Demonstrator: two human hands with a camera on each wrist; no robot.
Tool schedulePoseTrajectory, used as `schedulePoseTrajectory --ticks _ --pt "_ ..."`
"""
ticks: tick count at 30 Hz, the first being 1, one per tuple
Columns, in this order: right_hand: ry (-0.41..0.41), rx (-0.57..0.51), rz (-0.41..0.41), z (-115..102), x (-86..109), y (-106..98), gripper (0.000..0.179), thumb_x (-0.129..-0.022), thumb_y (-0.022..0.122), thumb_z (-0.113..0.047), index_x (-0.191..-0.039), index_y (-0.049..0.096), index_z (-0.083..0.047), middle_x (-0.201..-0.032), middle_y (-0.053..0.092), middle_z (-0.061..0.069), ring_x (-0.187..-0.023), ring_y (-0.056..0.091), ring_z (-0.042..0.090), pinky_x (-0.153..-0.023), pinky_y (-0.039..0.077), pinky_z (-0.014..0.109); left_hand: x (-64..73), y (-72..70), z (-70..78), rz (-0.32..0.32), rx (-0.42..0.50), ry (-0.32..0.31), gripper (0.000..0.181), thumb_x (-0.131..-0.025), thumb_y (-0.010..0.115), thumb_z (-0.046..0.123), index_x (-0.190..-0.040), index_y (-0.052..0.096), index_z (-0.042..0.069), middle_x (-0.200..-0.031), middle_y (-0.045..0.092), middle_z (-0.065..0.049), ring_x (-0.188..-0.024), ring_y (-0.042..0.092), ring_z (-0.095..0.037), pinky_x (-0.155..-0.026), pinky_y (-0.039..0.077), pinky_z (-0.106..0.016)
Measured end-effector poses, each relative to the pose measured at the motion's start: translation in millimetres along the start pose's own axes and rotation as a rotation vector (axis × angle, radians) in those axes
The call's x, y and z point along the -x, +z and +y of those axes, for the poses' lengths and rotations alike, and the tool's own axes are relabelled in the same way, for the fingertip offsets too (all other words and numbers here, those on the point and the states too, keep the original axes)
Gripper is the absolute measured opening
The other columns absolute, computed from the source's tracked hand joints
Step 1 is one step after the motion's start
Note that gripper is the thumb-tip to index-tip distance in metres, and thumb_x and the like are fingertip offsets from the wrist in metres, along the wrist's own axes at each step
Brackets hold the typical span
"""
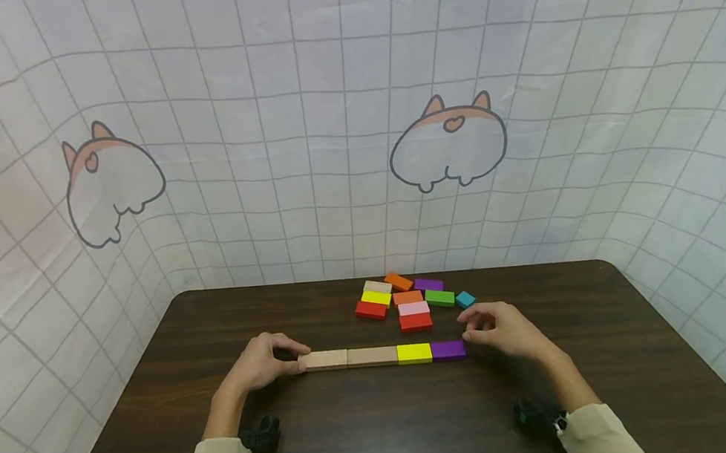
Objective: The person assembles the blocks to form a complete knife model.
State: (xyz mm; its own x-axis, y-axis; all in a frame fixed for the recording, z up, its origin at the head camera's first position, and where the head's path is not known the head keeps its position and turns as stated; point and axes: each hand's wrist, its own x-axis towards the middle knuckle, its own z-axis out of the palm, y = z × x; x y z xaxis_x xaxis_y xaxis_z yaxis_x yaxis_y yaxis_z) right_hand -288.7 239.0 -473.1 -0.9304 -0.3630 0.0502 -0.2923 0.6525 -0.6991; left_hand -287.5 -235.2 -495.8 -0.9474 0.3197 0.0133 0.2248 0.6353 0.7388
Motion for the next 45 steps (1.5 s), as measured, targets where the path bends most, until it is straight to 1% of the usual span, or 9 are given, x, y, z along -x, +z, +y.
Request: schedulePoseTrajectory --ticks 4,10,13,18,22,28,39,43,45 --pt "-0.034 -0.017 0.023 -5 -7.0 4 0.030 -0.093 0.077 -0.020 -0.120 0.072 -0.008 -0.098 0.072 0.003 -0.068 0.056 0.017 -0.060 0.048 0.026 -0.2 -0.9 -0.4 0.001 -0.002 0.006 0.020 -0.082 0.087 0.021 -0.102 0.083 0.021 -0.105 0.075 0.001 -0.106 0.066 -0.025 -0.097 0.053 -0.053" --pt "-0.081 -0.007 -0.027 -6 -25.9 12 0.035 -0.092 0.078 -0.020 -0.125 0.071 -0.010 -0.107 0.073 0.006 -0.074 0.057 0.017 -0.064 0.049 0.026 0.0 -1.2 0.0 0.000 -0.009 0.010 0.020 -0.082 0.087 0.021 -0.102 0.083 0.021 -0.105 0.075 0.001 -0.105 0.066 -0.024 -0.096 0.053 -0.052" --pt "-0.078 0.017 -0.054 -7 -37.6 15 0.038 -0.091 0.079 -0.020 -0.127 0.070 -0.012 -0.109 0.073 0.005 -0.073 0.056 0.015 -0.063 0.047 0.026 0.0 -1.1 0.2 0.001 -0.007 0.008 0.020 -0.082 0.087 0.021 -0.102 0.083 0.021 -0.105 0.075 0.002 -0.105 0.066 -0.024 -0.096 0.053 -0.052" --pt "-0.066 0.041 -0.112 -8 -52.5 18 0.042 -0.091 0.079 -0.018 -0.130 0.069 -0.011 -0.118 0.072 0.008 -0.067 0.052 0.015 -0.059 0.045 0.027 -0.5 -0.3 -0.2 -0.005 -0.010 0.005 0.020 -0.083 0.087 0.022 -0.102 0.083 0.022 -0.106 0.075 0.002 -0.107 0.066 -0.025 -0.097 0.052 -0.053" --pt "-0.054 0.069 -0.122 -9 -61.2 22 0.039 -0.091 0.079 -0.018 -0.129 0.070 -0.014 -0.122 0.070 0.007 -0.068 0.052 0.017 -0.062 0.047 0.028 -1.2 -0.1 -0.4 -0.002 -0.013 -0.001 0.019 -0.082 0.087 0.022 -0.101 0.083 0.023 -0.106 0.076 0.002 -0.109 0.066 -0.026 -0.098 0.052 -0.053" --pt "-0.050 0.101 -0.129 -12 -70.0 26 0.039 -0.090 0.080 -0.017 -0.127 0.071 -0.014 -0.117 0.069 0.007 -0.072 0.052 0.017 -0.067 0.047 0.030 -1.3 0.1 -0.7 0.000 -0.016 -0.002 0.019 -0.082 0.087 0.021 -0.100 0.083 0.023 -0.106 0.076 0.003 -0.108 0.066 -0.025 -0.098 0.052 -0.053" --pt "-0.036 0.098 -0.136 -12 -75.8 35 0.039 -0.086 0.082 -0.010 -0.123 0.071 -0.012 -0.106 0.065 0.004 -0.071 0.048 0.017 -0.063 0.043 0.029 -0.4 0.2 -0.2 0.002 -0.014 -0.002 0.019 -0.082 0.087 0.021 -0.101 0.083 0.022 -0.106 0.076 0.002 -0.108 0.066 -0.024 -0.097 0.052 -0.052" --pt "-0.041 0.088 -0.163 -12 -76.4 34 0.036 -0.086 0.081 -0.007 -0.121 0.072 -0.011 -0.108 0.066 0.006 -0.077 0.050 0.018 -0.065 0.044 0.028 -0.3 0.4 -0.1 0.004 -0.016 -0.005 0.019 -0.082 0.087 0.020 -0.101 0.083 0.023 -0.105 0.076 0.003 -0.107 0.065 -0.023 -0.097 0.052 -0.051" --pt "-0.038 0.083 -0.177 -12 -76.2 34 0.034 -0.086 0.081 -0.006 -0.119 0.072 -0.011 -0.110 0.066 0.007 -0.083 0.052 0.019 -0.069 0.046 0.029 -0.4 0.4 -0.2 0.004 -0.015 -0.009 0.019 -0.082 0.087 0.021 -0.100 0.083 0.023 -0.105 0.076 0.003 -0.106 0.065 -0.023 -0.096 0.052 -0.051"
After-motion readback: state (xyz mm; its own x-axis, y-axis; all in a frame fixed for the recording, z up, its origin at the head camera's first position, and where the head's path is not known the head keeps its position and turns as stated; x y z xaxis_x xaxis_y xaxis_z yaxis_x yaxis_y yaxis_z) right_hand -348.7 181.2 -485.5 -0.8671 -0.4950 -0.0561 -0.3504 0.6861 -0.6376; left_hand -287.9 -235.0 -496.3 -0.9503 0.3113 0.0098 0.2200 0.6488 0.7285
